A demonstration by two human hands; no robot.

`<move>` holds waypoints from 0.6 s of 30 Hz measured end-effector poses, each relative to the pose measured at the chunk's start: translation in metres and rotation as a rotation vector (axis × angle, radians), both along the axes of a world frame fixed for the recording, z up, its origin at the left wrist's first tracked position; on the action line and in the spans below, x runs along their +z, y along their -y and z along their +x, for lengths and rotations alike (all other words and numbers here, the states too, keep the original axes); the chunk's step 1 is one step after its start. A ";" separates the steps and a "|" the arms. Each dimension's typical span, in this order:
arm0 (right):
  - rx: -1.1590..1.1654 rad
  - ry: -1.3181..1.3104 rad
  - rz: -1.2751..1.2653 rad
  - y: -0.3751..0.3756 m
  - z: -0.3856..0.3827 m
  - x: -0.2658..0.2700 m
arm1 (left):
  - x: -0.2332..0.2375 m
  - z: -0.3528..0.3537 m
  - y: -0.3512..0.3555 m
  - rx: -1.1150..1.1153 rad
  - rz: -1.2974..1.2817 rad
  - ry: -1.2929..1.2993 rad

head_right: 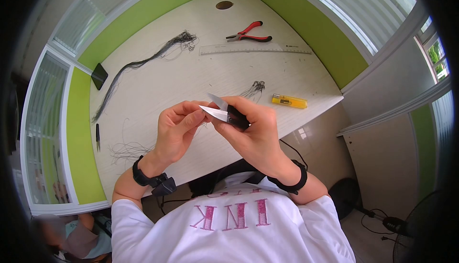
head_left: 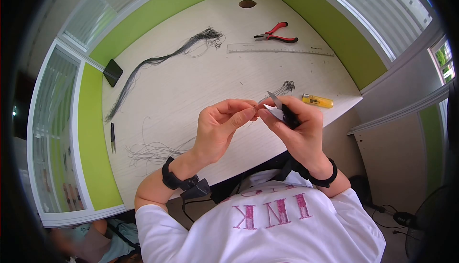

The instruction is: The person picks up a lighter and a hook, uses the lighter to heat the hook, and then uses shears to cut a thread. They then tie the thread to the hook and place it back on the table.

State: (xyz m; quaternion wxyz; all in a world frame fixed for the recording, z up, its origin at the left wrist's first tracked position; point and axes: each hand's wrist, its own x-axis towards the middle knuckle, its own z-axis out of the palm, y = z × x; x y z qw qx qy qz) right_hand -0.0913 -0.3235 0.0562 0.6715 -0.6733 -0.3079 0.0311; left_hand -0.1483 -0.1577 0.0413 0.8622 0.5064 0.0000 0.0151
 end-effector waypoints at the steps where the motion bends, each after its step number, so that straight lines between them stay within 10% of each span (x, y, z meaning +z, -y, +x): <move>1: 0.016 -0.026 -0.022 0.000 0.000 0.000 | -0.001 0.000 0.000 0.009 0.027 0.006; 18: 0.044 -0.156 -0.044 0.002 0.003 -0.001 | 0.007 -0.002 0.003 0.067 0.198 0.048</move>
